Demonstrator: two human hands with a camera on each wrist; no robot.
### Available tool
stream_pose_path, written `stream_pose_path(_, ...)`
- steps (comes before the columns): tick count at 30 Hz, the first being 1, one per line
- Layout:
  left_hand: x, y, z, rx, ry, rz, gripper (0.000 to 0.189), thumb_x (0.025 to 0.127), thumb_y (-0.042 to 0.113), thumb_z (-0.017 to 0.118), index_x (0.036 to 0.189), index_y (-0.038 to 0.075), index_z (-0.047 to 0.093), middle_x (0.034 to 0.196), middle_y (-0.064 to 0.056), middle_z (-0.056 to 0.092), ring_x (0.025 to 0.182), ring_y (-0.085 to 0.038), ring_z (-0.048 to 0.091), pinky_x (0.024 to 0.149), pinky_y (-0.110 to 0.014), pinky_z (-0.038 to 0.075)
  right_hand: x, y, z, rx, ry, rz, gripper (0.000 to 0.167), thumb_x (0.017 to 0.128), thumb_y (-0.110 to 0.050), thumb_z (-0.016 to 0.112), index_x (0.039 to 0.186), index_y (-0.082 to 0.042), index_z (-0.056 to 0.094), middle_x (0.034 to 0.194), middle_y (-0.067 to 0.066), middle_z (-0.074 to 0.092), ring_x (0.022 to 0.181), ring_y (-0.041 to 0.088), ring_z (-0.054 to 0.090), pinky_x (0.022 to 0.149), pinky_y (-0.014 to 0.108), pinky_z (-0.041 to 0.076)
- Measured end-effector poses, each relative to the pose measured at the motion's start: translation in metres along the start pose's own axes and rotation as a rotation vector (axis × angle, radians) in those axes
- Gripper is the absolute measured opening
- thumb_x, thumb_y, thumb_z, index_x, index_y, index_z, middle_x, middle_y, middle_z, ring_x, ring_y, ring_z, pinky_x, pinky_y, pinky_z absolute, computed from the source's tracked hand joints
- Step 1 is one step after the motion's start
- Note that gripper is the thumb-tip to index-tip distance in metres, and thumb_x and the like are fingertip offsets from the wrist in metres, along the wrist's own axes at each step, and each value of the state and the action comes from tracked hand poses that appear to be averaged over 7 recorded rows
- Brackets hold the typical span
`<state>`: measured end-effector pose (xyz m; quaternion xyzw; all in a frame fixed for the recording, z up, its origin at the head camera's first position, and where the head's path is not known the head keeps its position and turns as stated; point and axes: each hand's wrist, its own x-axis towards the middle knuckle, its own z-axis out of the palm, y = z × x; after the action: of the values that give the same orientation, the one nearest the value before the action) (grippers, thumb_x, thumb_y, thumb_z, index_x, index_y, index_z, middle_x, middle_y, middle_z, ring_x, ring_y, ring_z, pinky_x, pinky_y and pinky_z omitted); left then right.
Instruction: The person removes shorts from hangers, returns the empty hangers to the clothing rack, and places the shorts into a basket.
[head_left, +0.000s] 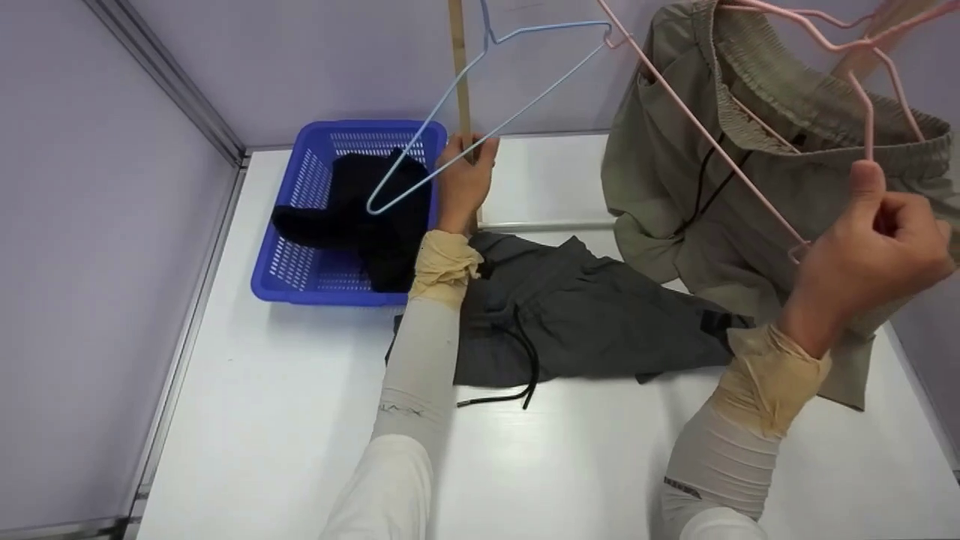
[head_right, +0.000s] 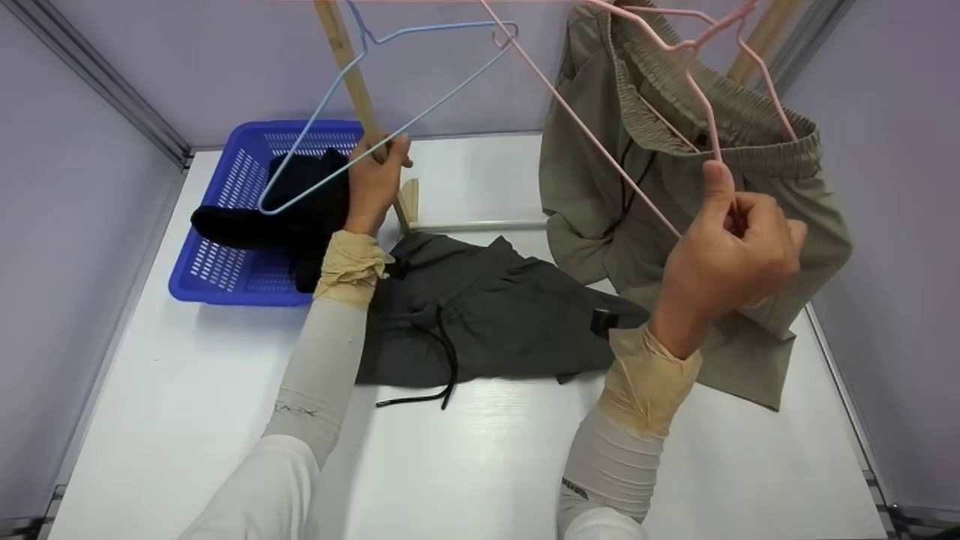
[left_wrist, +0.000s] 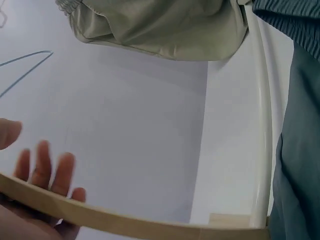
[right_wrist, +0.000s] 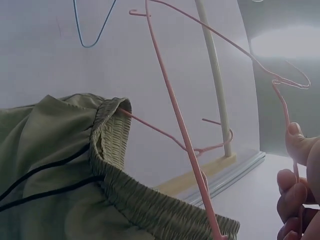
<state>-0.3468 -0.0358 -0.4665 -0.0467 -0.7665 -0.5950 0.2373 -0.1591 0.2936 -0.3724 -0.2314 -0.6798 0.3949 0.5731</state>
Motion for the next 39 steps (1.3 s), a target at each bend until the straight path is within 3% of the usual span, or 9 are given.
stream_pose_path(3, 0.005, -0.001, 0.001, -0.030, 0.048, -0.004, 0.034, 0.104, 0.021, 0.067, 0.073, 0.016, 0.053, 0.068, 0.007, 0.048, 0.066, -0.007, 0.048, 0.065, -0.021, 0.037, -0.002, -0.014, 0.006, 0.024, -0.017, 0.004, 0.040, 0.090, -0.043, 0.082, 0.067, -0.039, 0.049, 0.063, -0.027, 0.035, 0.070, -0.009, 0.034, 0.091, 0.019, 0.029)
stream_pose_path(6, 0.007, -0.001, 0.002, -0.049, 0.057, -0.028, 0.044, 0.106, 0.023, 0.065, 0.068, 0.022, 0.041, 0.068, 0.008, 0.036, 0.067, -0.009, 0.038, 0.064, -0.022, 0.031, -0.001, -0.024, 0.011, 0.037, -0.032, 0.021, 0.041, 0.090, -0.043, 0.082, 0.066, -0.039, 0.049, 0.062, -0.027, 0.037, 0.069, -0.008, 0.036, 0.087, 0.018, 0.029)
stream_pose_path(12, 0.008, -0.001, 0.004, -0.069, 0.003, -0.097, 0.039, 0.107, 0.025, 0.062, 0.072, 0.020, 0.045, 0.069, 0.007, 0.039, 0.069, -0.011, 0.041, 0.066, -0.024, 0.034, 0.006, -0.023, 0.022, -0.049, -0.055, 0.012, 0.042, 0.089, -0.052, 0.081, 0.067, -0.040, 0.047, 0.062, -0.028, 0.035, 0.070, -0.009, 0.034, 0.084, 0.017, 0.026)
stream_pose_path(16, 0.010, -0.001, 0.005, -0.027, 0.002, -0.079, 0.039, 0.108, 0.025, 0.061, 0.072, 0.020, 0.045, 0.072, 0.006, 0.041, 0.073, -0.013, 0.044, 0.068, -0.024, 0.036, 0.009, -0.026, 0.027, -0.086, -0.094, 0.034, 0.041, 0.091, -0.056, 0.078, 0.068, -0.041, 0.048, 0.062, -0.029, 0.036, 0.072, -0.008, 0.036, 0.082, 0.017, 0.026)
stream_pose_path(23, 0.013, -0.005, 0.006, -0.020, -0.004, -0.061, 0.040, 0.107, 0.029, 0.063, 0.072, 0.022, 0.044, 0.074, 0.006, 0.042, 0.073, -0.013, 0.045, 0.068, -0.023, 0.036, 0.009, -0.030, 0.032, -0.074, -0.145, 0.029, 0.030, 0.097, -0.046, 0.077, 0.072, -0.033, 0.065, 0.060, -0.030, 0.040, 0.064, -0.011, 0.035, 0.097, 0.020, 0.035)
stream_pose_path(27, 0.012, -0.009, 0.005, -0.152, -0.025, -0.063, 0.040, 0.106, 0.026, 0.065, 0.071, 0.021, 0.046, 0.071, 0.008, 0.043, 0.069, -0.009, 0.042, 0.067, -0.023, 0.035, 0.009, -0.031, 0.039, -0.106, -0.158, 0.000, 0.028, 0.099, -0.045, 0.074, 0.082, -0.022, 0.077, 0.065, -0.034, 0.041, 0.070, -0.012, 0.035, 0.086, 0.018, 0.029)
stream_pose_path(33, 0.010, -0.014, 0.004, -0.423, -0.084, -0.064, 0.030, 0.103, 0.012, 0.066, 0.076, 0.019, 0.054, 0.065, 0.011, 0.039, 0.063, -0.006, 0.036, 0.065, -0.023, 0.031, 0.007, -0.033, 0.050, -0.112, -0.202, -0.047, 0.026, 0.098, -0.040, 0.073, 0.090, -0.017, 0.083, 0.070, -0.037, 0.043, 0.074, -0.011, 0.034, 0.083, 0.018, 0.029)
stream_pose_path(39, 0.008, -0.019, 0.004, -0.557, -0.120, 0.026, 0.025, 0.100, 0.003, 0.063, 0.080, 0.016, 0.057, 0.066, 0.009, 0.044, 0.064, -0.009, 0.042, 0.066, -0.024, 0.034, 0.004, -0.033, 0.055, -0.122, -0.231, -0.071, 0.029, 0.099, -0.042, 0.073, 0.097, -0.015, 0.084, 0.075, -0.038, 0.047, 0.076, -0.012, 0.035, 0.084, 0.020, 0.033)
